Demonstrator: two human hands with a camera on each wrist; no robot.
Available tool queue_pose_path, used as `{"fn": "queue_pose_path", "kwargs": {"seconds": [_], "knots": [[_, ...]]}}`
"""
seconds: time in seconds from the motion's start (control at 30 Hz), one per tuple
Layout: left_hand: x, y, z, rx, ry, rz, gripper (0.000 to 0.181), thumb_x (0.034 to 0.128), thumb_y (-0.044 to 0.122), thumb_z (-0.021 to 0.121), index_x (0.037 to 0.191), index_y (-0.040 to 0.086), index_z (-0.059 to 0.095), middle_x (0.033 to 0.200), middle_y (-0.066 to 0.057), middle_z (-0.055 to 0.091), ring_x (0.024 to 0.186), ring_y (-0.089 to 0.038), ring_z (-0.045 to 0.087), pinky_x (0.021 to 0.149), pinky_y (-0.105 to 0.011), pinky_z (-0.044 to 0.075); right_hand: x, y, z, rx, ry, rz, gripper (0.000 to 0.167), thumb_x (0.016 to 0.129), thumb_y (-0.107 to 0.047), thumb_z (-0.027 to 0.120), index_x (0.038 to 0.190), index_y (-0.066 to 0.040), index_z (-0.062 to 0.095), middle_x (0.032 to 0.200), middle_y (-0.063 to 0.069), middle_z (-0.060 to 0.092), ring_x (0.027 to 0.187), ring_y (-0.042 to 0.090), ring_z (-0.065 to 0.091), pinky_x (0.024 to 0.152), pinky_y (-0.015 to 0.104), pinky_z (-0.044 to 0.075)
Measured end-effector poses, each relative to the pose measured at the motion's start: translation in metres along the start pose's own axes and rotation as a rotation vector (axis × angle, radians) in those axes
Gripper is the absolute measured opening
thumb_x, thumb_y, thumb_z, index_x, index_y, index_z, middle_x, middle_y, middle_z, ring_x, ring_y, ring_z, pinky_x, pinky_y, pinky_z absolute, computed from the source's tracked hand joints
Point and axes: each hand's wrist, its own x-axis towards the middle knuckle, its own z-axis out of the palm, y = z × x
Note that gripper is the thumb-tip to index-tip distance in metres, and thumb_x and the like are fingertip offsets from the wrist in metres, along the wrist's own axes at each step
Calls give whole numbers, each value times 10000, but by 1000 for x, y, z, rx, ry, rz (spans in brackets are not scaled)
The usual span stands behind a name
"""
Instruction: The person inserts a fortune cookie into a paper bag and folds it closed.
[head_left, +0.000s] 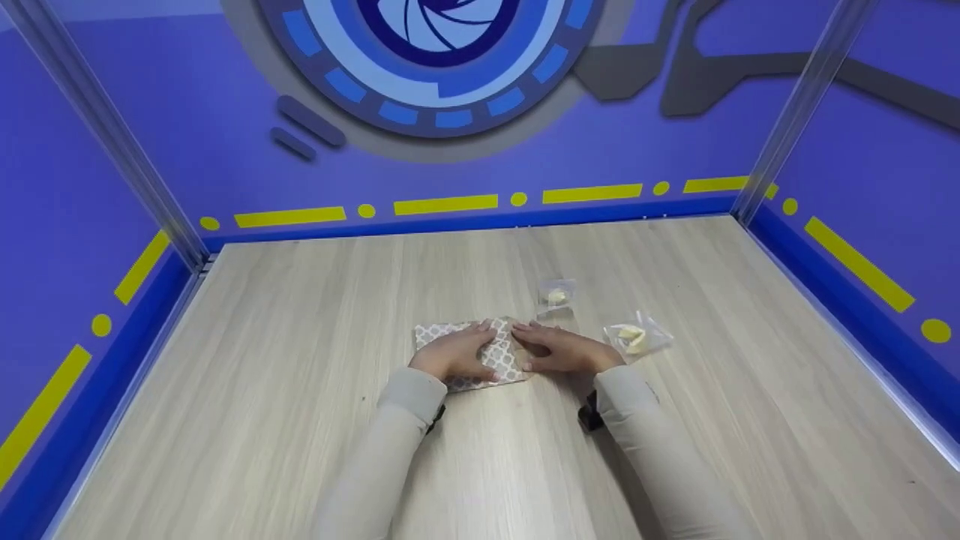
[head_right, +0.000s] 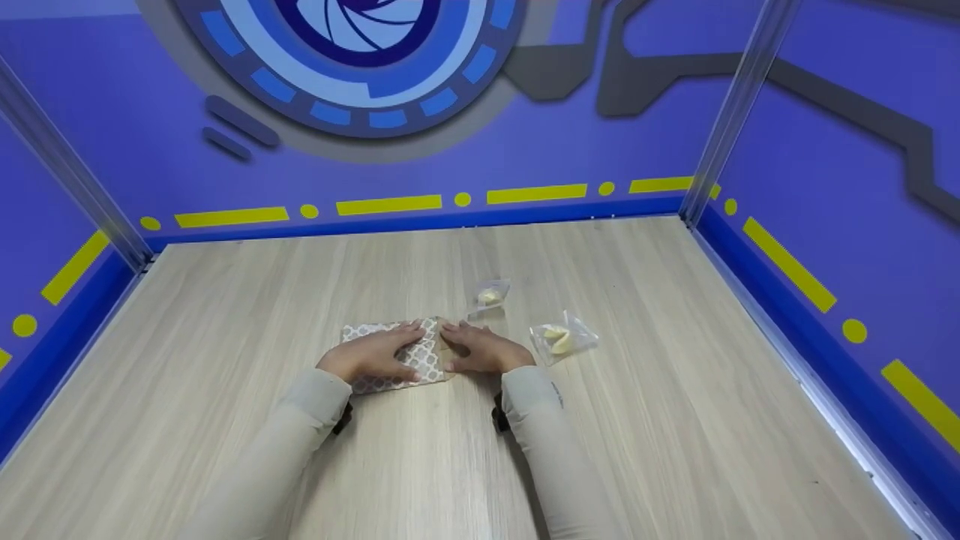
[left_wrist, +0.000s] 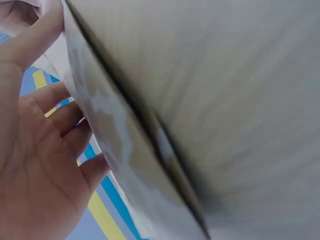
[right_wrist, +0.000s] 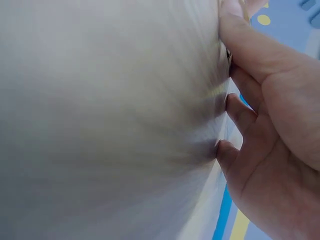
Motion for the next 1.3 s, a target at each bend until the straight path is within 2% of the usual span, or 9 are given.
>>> {"fn": "queue_pose_path", "kwargs": {"seconds": [0.17, 0.43, 0.6, 0.8, 1.0, 1.13, 1.3], "knots": [[-1, -2, 1, 19, 31, 30, 775, 858, 398, 697, 1491, 121, 348, 1577, -75, 265, 1451, -253, 265, 1170, -388, 241, -1, -1, 0, 9, 11, -6, 631, 956, -228, 583, 1483, -15, 307, 1560, 173, 261, 1435, 422, 202, 1150, 573, 166], [-1, -2, 0, 37, 58, 24, 755, 886, 374, 672, 1519, 220, 291, 1545, -57, 347, 1418, -276, 334, 1155, -412, 272, 0, 0, 0, -8, 9, 9, 613, 958, -211, 581, 1481, -24, 321, 1561, 159, 270, 1430, 423, 217, 1146, 547, 210], [-2, -3, -1, 50, 61, 50, 763, 896, 350, 664, 1526, 326, 235, 1520, -55, 392, 1389, -282, 382, 1132, -432, 313, 1, -1, 0, -13, -1, 10, 608, 962, -196, 572, 1486, -29, 310, 1562, 162, 264, 1428, 426, 217, 1142, 549, 217], [-4, -3, -4, 38, 52, 74, 774, 920, 331, 637, 1527, 393, 161, 1467, -88, 463, 1295, -301, 494, 1054, -455, 406, 1, -3, -1, -7, 4, 23, 600, 963, -176, 571, 1485, -34, 314, 1558, 154, 277, 1432, 416, 216, 1142, 538, 228], [-4, -2, -5, 51, 42, 84, 733, 944, 334, 601, 1510, 448, 150, 1480, -73, 446, 1307, -289, 483, 1064, -448, 398, 0, -3, -1, -9, 9, 31, 604, 952, -150, 574, 1485, -35, 314, 1546, 182, 289, 1424, 424, 233, 1138, 545, 231], [-4, -4, -4, 56, 53, 128, 706, 951, 316, 591, 1507, 445, 175, 1472, -50, 459, 1246, -266, 540, 1030, -427, 433, 1, -3, 0, -5, 12, 33, 607, 949, -153, 577, 1483, -32, 317, 1538, 195, 300, 1420, 427, 242, 1142, 543, 223], [-2, -6, -4, 59, 61, 175, 653, 949, 300, 599, 1504, 386, 266, 1506, 8, 414, 1299, -245, 494, 1074, -410, 394, 1, -1, 0, -3, 8, 39, 613, 951, -168, 584, 1491, -61, 314, 1557, 154, 279, 1434, 404, 225, 1155, 524, 209]]}}
